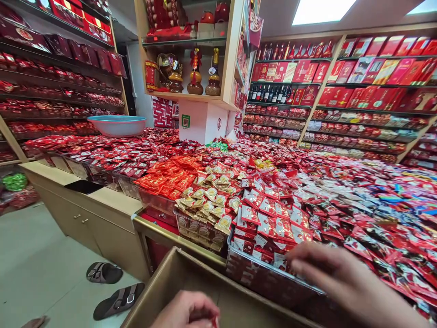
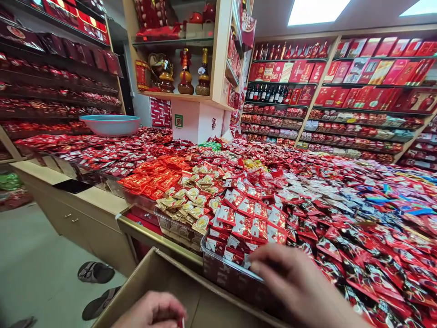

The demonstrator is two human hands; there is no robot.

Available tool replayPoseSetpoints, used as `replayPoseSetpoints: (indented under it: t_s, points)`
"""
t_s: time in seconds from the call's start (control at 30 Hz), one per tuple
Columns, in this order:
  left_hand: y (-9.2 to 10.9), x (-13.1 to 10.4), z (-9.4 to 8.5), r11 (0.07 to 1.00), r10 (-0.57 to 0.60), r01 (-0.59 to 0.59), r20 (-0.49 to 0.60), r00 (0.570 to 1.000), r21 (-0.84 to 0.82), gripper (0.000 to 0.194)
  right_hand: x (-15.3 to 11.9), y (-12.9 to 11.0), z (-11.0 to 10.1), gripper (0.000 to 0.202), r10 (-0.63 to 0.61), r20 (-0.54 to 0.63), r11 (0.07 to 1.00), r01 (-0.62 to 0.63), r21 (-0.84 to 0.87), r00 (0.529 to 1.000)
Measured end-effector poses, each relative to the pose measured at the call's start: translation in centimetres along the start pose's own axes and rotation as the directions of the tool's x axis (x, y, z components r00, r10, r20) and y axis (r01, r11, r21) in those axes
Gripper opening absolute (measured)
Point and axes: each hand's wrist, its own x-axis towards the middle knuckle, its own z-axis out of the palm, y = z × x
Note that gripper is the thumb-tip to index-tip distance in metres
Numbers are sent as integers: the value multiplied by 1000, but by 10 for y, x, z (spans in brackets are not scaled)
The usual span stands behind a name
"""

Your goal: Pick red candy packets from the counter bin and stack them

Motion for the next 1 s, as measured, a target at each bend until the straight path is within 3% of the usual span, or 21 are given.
replayPoseSetpoints:
  t_s: [0.1,0.2,0.3,0.47,0.6,0.7,0.8,0.9,1.0]
  points:
    - [37,7,6,876,180,-212,-114,977,-433,35,-20,-14,53,30,33,41,951,-44,305,999]
    - [64,12,14,778,273,-325,-176,946,-537,40,-20,-15,85,33,18,95,794,-72,603,995]
    - [73,12,20,757,297,-341,-171,939,-558,41,-16,-10,93,24,53,78,694,-93,714,996]
    - [70,6,28,692,309,-354,-185,933,-630,37,-19,-6,88,20,82,23,627,-69,776,996]
    - [61,7,34,766,301,-359,-197,933,-533,31,-22,-8,92,20,103,29,602,-85,794,994]
    - [52,11,34,820,247,-313,-198,949,-479,26,-26,-7,97,18,26,-62,748,22,663,998]
    - [48,13,31,820,236,-299,-187,954,-489,26,-30,1,100,22,-157,-228,912,230,341,961]
    - [50,11,26,797,198,-257,-165,966,-546,29,-31,9,101,49,-432,-267,891,454,22,861]
    - [52,5,24,784,150,-190,-117,982,-590,34,-31,9,103,60,-596,-183,803,574,-164,782]
